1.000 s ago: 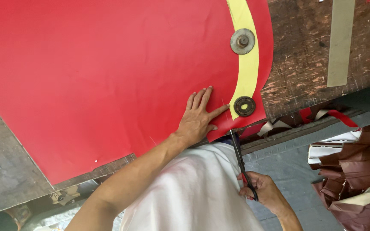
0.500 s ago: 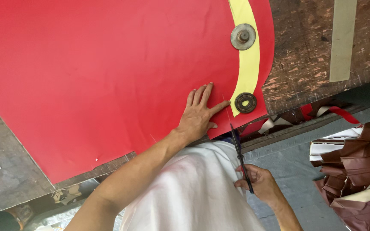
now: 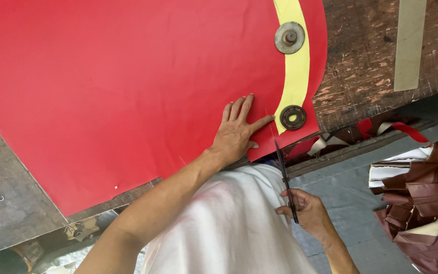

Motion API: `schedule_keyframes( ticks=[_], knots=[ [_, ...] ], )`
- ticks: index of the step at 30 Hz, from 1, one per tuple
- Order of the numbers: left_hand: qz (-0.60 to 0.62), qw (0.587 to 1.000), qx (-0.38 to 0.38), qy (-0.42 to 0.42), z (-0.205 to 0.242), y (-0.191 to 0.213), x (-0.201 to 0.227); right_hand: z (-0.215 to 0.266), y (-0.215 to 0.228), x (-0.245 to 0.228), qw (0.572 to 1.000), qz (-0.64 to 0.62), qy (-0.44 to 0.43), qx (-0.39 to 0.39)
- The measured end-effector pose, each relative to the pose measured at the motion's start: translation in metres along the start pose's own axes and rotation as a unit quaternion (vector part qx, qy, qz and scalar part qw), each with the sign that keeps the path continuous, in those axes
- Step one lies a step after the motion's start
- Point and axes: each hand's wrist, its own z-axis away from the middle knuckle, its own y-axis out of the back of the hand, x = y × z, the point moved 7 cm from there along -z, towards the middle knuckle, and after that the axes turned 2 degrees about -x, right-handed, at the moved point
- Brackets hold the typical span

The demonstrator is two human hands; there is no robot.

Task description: The person positions a yellow paper template on a red sheet, secures it with weights, and uses a ruler and marker to draw a straight line. They then use scissors to cut the red material along the marked line and the template's edge.

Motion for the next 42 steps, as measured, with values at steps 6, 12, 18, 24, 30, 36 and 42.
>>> schedule_keyframes(
  ticks=[6, 12, 18, 24, 30, 36, 42],
  knots=[
    [0.003, 1.000, 0.000, -0.003, 0.000, 0.001, 0.000, 0.002, -0.001, 0.000, 1.000, 0.021, 0.003, 0.011],
    [-0.002, 1.000, 0.006, -0.004, 0.000, 0.001, -0.001, 0.001, -0.003, -0.004, 1.000, 0.014, 0.015, 0.003],
    [0.013, 0.999, 0.034, -0.002, 0.002, 0.003, -0.002, -0.008, -0.005, -0.024, 1.000, 0.013, 0.001, 0.016],
    [0.017, 0.999, 0.038, 0.018, 0.002, 0.002, -0.004, -0.003, -0.008, -0.040, 1.000, 0.001, -0.014, 0.014],
    [0.015, 0.999, 0.044, 0.014, 0.000, 0.002, -0.005, -0.011, -0.008, -0.042, 1.000, 0.008, -0.007, 0.020],
    [-0.001, 0.999, 0.048, 0.013, 0.000, 0.001, -0.006, -0.018, -0.006, -0.042, 0.999, 0.013, 0.016, 0.027],
    [-0.009, 0.999, 0.036, 0.017, -0.001, 0.000, -0.007, -0.020, -0.006, -0.048, 0.999, 0.003, 0.040, 0.024]
  ],
)
